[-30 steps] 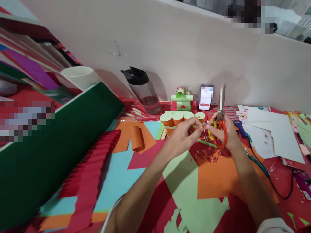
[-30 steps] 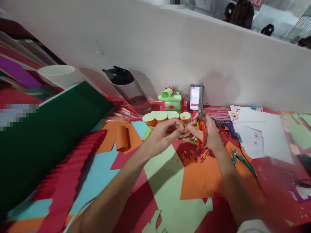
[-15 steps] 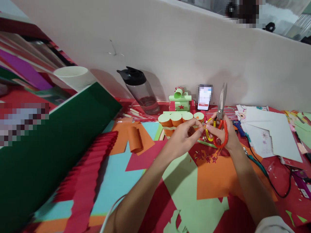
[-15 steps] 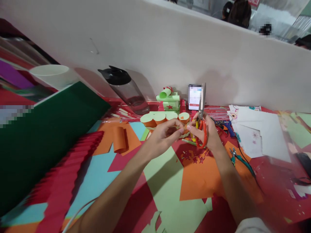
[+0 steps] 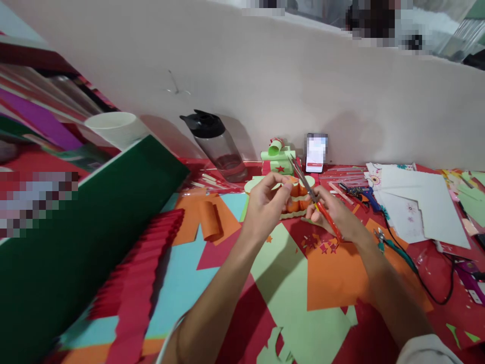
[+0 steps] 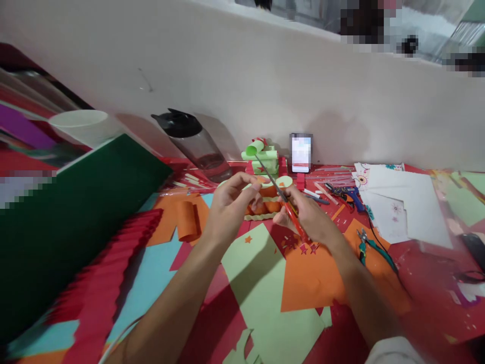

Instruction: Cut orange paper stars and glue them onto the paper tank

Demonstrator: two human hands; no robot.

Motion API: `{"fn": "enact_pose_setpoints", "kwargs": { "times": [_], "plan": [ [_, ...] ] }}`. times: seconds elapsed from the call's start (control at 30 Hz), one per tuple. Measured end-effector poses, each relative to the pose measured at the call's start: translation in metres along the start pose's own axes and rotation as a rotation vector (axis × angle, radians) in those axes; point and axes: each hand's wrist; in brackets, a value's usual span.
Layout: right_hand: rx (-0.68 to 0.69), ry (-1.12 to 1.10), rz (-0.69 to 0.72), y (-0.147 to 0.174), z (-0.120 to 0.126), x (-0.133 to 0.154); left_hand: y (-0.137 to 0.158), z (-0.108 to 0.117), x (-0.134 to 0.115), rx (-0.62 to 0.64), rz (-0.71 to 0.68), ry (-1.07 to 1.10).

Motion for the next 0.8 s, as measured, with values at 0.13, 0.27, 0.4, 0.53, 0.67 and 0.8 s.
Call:
{"fn": "enact_pose_setpoints", "kwargs": {
  "times": [0.13, 0.27, 0.4, 0.53, 0.67, 0.8],
  "plan": [
    [0.033, 0.009, -0.019, 0.000, -0.007, -0.001, -0.004, 0.002, 0.002, -0.028, 0.013, 0.047],
    [0.061, -0.038, -0.035, -0.001, -0.009, -0.003, -0.005, 0.001, 0.004, -0.041, 0.011, 0.076],
    [0.051, -0.078, -0.044, -0.002, -0.010, -0.004, -0.004, -0.001, 0.003, -0.056, 0.012, 0.080],
    [0.024, -0.069, -0.050, -0.001, -0.010, -0.005, -0.002, -0.002, 0.001, -0.046, 0.015, 0.073],
    [0.021, -0.076, -0.058, -0.001, -0.010, -0.009, -0.001, -0.002, 0.000, -0.041, 0.004, 0.069],
    [0.027, -0.084, -0.052, -0.002, -0.011, -0.012, 0.000, -0.002, -0.001, -0.040, -0.003, 0.091]
  ]
}}
Point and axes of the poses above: each hand's wrist, its own y-axis away from the middle knuckle, its own z-axis out of the back of the hand, x = y × z, and after that the axes turned 6 degrees about z, right-handed
